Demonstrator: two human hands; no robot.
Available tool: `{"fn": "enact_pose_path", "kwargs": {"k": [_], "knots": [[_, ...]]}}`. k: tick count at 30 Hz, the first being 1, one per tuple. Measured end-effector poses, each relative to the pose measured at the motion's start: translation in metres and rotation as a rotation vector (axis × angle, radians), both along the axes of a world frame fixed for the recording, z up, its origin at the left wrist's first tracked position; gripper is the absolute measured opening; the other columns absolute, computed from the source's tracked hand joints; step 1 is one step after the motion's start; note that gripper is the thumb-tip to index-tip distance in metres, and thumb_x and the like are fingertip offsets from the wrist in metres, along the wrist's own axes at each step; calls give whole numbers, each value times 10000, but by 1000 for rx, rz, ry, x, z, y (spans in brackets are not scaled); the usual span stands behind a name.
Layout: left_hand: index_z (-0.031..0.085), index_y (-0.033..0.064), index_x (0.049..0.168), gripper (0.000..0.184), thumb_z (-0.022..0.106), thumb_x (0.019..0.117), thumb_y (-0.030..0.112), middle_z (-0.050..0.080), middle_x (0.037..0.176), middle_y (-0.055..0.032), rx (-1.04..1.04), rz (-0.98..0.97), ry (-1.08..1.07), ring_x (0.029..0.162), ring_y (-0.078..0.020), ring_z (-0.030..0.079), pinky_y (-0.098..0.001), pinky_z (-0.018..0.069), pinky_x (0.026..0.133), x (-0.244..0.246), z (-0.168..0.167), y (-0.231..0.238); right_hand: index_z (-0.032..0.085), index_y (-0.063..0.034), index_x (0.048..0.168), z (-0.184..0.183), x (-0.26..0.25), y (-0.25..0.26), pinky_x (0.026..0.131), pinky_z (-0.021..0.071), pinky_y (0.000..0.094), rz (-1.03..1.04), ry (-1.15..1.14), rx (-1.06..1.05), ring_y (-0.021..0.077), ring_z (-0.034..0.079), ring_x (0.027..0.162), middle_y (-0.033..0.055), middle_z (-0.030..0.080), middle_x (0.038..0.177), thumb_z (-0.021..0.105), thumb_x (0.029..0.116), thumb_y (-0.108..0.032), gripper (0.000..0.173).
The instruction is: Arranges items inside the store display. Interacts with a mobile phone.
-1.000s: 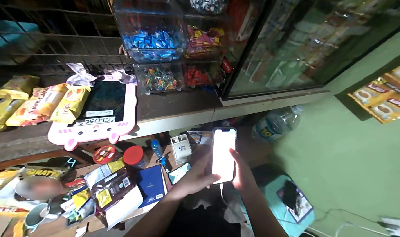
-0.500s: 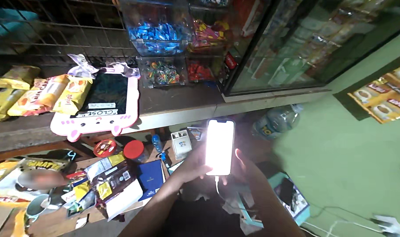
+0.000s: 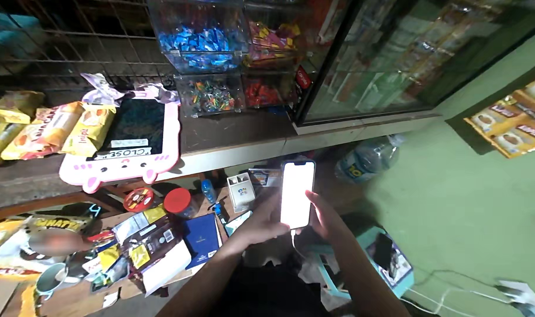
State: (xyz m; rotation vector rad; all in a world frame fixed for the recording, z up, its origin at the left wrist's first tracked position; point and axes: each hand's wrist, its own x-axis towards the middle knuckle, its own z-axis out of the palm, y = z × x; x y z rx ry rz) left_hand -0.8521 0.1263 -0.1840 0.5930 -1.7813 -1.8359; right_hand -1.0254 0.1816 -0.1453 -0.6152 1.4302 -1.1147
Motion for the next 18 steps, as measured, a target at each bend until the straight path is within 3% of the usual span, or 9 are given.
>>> {"fn": "enact_pose_path", "kwargs": {"k": [4, 6, 9, 13, 18], "knots": [[313, -112, 1435, 754, 650, 781, 54, 644, 1055, 19, 55, 12, 59, 717, 59, 592, -132, 496, 585, 2, 3, 0, 485, -9, 1228, -6, -4, 11, 662, 592, 264, 41, -124, -110, 70, 683, 774, 2, 678, 929, 366, 1039, -195, 290], [323, -83, 1414, 759, 668, 753, 58, 646, 1022, 61, 101, -1, 100, 716, 59, 600, -135, 502, 587, 3, 2, 0, 487, -43, 1175, -6, -7, 16, 566, 586, 259, 76, -165, -147, 75, 688, 681, -21, 697, 861, 421, 988, -217, 264], [282, -69, 1432, 827, 694, 727, 63, 644, 1094, 78, 109, -52, 145, 822, 64, 635, -139, 534, 647, 4, 0, -3, 509, -67, 1106, -7, -10, 19, 487, 564, 251, 104, -214, -175, 81, 678, 601, -29, 712, 808, 540, 936, -288, 280], [243, -70, 1454, 889, 735, 738, 115, 633, 1189, 82, 90, -115, 203, 981, 52, 645, -153, 554, 757, 6, -4, -5, 524, -82, 1107, -4, -7, 21, 502, 569, 243, 108, -220, -205, 70, 688, 629, -38, 722, 833, 631, 896, -329, 342], [265, -68, 1432, 816, 681, 740, 55, 635, 1077, 89, 72, -120, 148, 808, 73, 631, -131, 534, 645, 9, -4, -6, 514, -76, 1116, -7, -6, 21, 492, 565, 244, 116, -228, -216, 75, 687, 624, -35, 723, 839, 590, 909, -290, 307]]}}
